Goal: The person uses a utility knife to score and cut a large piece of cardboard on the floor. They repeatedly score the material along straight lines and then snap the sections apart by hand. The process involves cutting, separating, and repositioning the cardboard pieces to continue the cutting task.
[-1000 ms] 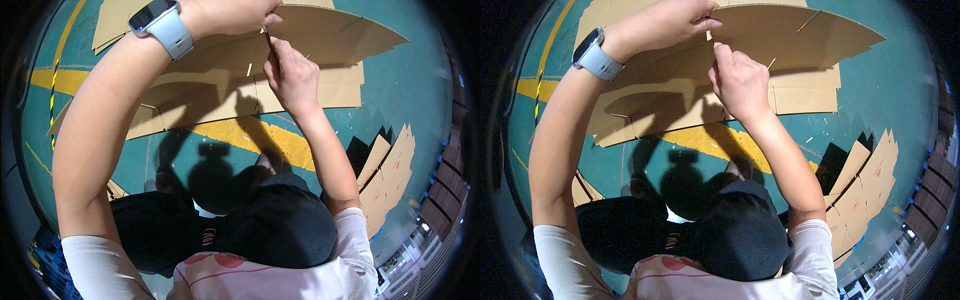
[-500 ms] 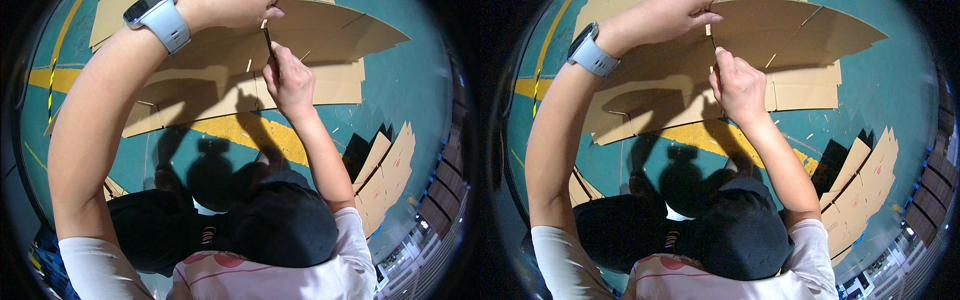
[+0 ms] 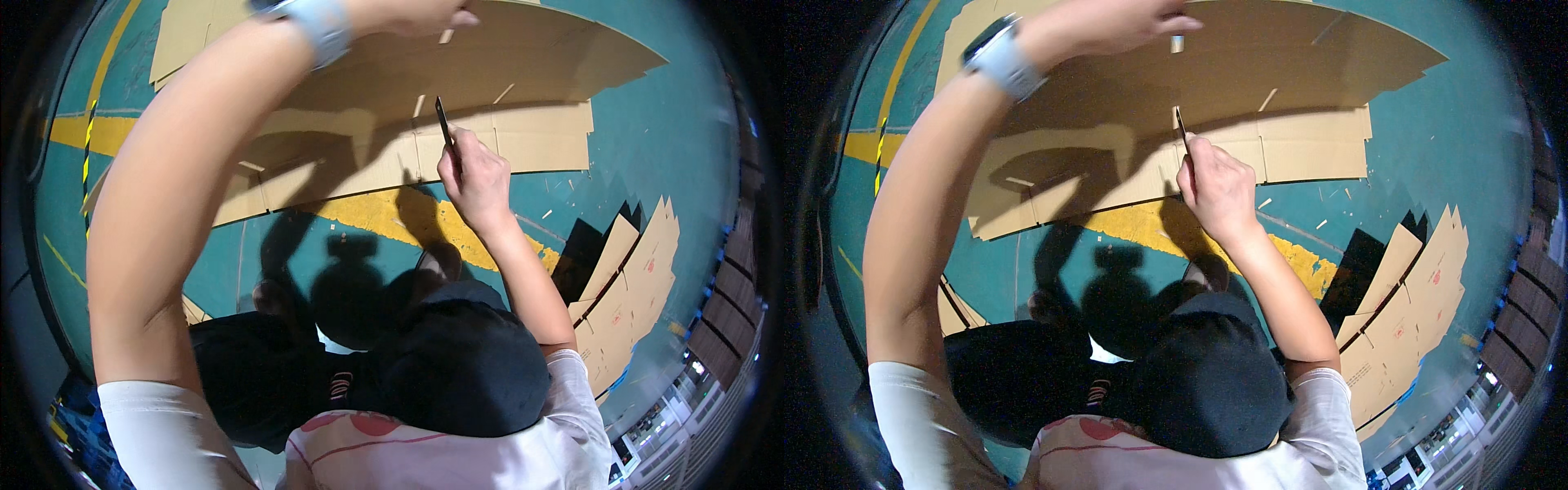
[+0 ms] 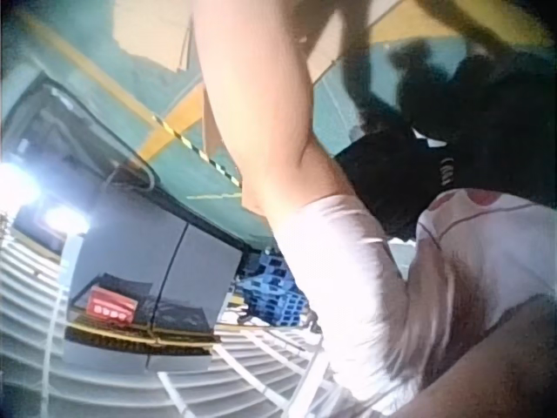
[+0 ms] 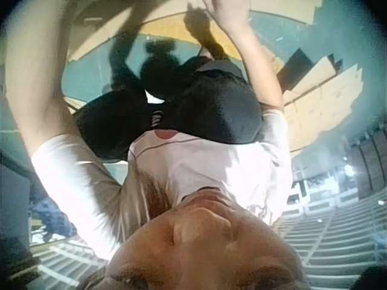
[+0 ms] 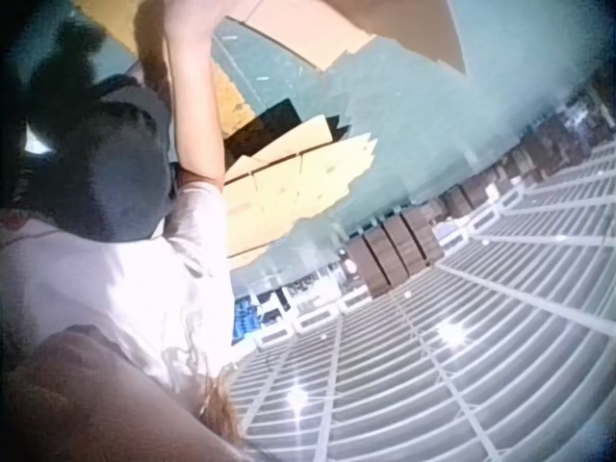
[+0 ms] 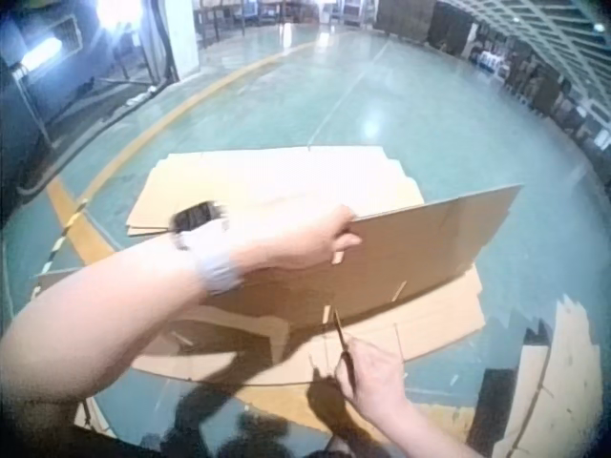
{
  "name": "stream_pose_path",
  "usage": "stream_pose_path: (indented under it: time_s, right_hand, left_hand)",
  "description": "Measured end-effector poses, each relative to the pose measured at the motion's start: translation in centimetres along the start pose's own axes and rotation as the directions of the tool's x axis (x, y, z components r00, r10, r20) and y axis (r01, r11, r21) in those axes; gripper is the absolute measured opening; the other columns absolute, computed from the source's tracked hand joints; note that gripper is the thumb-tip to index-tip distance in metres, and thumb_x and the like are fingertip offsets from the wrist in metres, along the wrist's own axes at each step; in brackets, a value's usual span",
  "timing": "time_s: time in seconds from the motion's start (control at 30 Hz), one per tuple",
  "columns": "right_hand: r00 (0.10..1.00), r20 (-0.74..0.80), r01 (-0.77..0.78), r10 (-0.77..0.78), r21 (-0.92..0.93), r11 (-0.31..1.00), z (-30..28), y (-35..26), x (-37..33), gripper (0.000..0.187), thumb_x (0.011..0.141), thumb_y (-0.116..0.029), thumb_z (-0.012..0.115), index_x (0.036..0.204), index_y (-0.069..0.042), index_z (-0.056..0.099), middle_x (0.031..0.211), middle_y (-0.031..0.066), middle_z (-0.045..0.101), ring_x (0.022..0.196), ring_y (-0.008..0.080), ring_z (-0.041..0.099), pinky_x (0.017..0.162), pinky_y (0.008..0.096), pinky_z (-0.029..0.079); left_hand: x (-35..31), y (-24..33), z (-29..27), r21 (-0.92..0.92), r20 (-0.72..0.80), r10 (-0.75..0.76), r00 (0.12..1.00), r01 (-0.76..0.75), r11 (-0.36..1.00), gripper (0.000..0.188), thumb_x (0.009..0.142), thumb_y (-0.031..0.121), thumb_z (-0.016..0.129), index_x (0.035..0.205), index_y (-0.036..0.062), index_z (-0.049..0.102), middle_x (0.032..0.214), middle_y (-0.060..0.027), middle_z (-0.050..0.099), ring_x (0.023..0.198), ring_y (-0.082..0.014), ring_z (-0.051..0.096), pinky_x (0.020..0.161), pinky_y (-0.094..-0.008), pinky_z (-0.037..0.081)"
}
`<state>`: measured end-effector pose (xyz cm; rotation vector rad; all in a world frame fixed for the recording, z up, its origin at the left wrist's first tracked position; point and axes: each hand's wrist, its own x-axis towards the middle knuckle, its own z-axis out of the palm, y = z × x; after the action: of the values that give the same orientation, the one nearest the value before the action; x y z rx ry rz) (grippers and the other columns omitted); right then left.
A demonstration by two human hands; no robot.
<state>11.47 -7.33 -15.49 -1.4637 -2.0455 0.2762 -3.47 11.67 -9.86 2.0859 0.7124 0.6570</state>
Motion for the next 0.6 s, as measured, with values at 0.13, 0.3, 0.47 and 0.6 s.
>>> stream_pose_path:
  time_s: [0.13, 0.3, 0.47, 0.6]
  right_hand:
    - [0.999, -0.032, -0.028, 0.03, 0.057, 0.998, -0.9, -0.3, -0.6, 0.029, 0.078, -0.001, 0.062, 0.106, -0.003, 0.057, 0.069, 0.0117, 0.06, 0.06, 0.0279, 0.061, 0.054, 0.0372, 0.048]
    - [0.994, 0.036, -0.105, 0.101, 0.135, 0.985, -1.6, 0.1, -2.7, 0.026, 0.078, 0.001, 0.062, 0.103, 0.0, 0.057, 0.07, 0.0136, 0.06, 0.062, 0.0284, 0.062, 0.056, 0.0369, 0.049]
    - [0.995, 0.041, 0.081, -0.096, 0.272, 0.959, 0.1, -2.4, -1.2, 0.029, 0.076, 0.002, 0.064, 0.103, 0.0, 0.056, 0.071, 0.0131, 0.06, 0.061, 0.0282, 0.062, 0.054, 0.0369, 0.05]
    - [0.971, 0.035, 0.221, -0.237, 0.251, 0.942, 0.7, -4.5, 1.4, 0.032, 0.073, 0.003, 0.064, 0.104, 0.001, 0.056, 0.068, 0.0115, 0.058, 0.06, 0.0267, 0.06, 0.052, 0.036, 0.049]
  left_hand:
    - [1.8, 4.2, -1.4, 0.104, 0.175, -0.048, 0.983, 0.03, 0.994, 0.036, 0.093, 0.034, 0.055, 0.092, -0.0001, 0.066, 0.08, -0.022, 0.066, 0.074, -0.0314, 0.065, 0.071, -0.0415, 0.051]
    - [-4.8, 6.8, -7.7, 0.662, 0.39, -0.547, 0.741, 0.188, 0.726, 0.047, 0.088, 0.043, 0.066, 0.08, -0.0029, 0.059, 0.059, -0.0082, 0.049, 0.054, -0.0162, 0.044, 0.052, -0.0362, 0.039]
    - [-13.0, 3.7, -10.9, 0.55, 0.189, -0.536, 0.822, 0.364, 0.752, 0.041, 0.092, 0.04, 0.061, 0.09, -0.0009, 0.063, 0.066, -0.0104, 0.058, 0.06, -0.0182, 0.054, 0.056, -0.0325, 0.046]
    - [-7.0, 1.1, -6.2, 0.55, 0.056, -0.265, 0.963, 0.192, 0.813, 0.041, 0.092, 0.039, 0.061, 0.097, -0.0007, 0.066, 0.068, -0.0173, 0.058, 0.056, -0.0214, 0.053, 0.051, -0.0358, 0.043]
